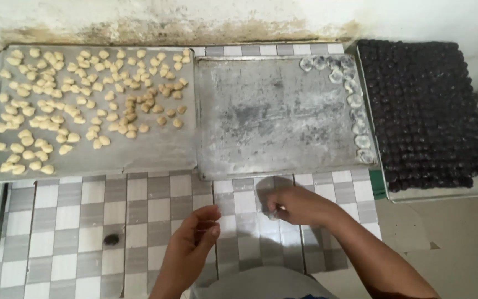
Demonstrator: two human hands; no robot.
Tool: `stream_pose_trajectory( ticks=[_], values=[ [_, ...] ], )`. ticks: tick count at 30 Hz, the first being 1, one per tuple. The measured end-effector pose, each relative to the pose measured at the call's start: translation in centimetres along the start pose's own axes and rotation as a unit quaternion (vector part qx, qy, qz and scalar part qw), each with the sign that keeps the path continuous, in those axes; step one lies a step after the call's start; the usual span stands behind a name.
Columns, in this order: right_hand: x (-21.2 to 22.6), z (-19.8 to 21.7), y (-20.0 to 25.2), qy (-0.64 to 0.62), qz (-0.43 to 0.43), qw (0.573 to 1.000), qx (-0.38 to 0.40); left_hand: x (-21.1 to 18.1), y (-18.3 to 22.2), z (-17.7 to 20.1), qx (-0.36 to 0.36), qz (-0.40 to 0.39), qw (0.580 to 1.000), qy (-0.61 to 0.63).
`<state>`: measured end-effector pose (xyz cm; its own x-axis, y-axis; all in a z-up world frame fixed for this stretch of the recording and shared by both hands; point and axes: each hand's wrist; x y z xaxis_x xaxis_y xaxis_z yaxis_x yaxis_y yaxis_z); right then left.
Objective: Preparing pastry rolls by placing filling into dough pieces and rolling them into shape on a work surface.
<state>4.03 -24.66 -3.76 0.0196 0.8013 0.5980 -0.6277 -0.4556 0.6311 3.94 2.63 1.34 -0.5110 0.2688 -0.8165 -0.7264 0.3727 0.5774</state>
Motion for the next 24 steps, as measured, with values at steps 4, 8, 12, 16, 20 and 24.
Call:
stream_pose_trajectory(
  ticks=[4, 8, 12, 16, 20, 24],
  values=[
    [0.7, 6.9, 1.2, -0.057, -0.048, 0.996, -0.056, -0.1, -2.3, -0.2, -0.020, 0.015, 1.000, 0.007],
    [-3.6, 14.0, -0.9, 0.113, 0.105, 0.887, -0.434, 1.4, -5.0, -0.1, -0.045, -0.033, 0.998, -0.016],
    [-8.2, 19.6, -6.3, 0.250, 0.242, 0.719, -0.602, 0.0, -6.3, -0.4, -0.099, -0.043, 0.994, 0.030],
    [-17.8, 20.5, -11.3, 0.268, 0.095, 0.823, -0.491, -1.3, -7.1, -0.9, -0.136, -0.069, 0.988, 0.007],
    [-19.0, 22.1, -11.1, 0.272, 0.086, 0.812, -0.509, -2.4, -6.9, -1.9, -0.156, -0.016, 0.988, 0.002],
    [-17.5, 24.0, -12.6, 0.283, -0.076, 0.870, -0.396, -5.7, -6.9, -3.5, -0.173, 0.072, 0.982, 0.033]
  ],
)
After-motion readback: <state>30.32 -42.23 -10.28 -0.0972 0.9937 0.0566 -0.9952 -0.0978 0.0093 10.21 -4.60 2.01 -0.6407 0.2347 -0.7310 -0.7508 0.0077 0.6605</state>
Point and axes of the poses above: each hand's wrist, its own y-axis away from the middle knuckle, its own z-axis out of the back of the hand, x = y × z, and after that the axes turned 6 degrees about x, right-handed
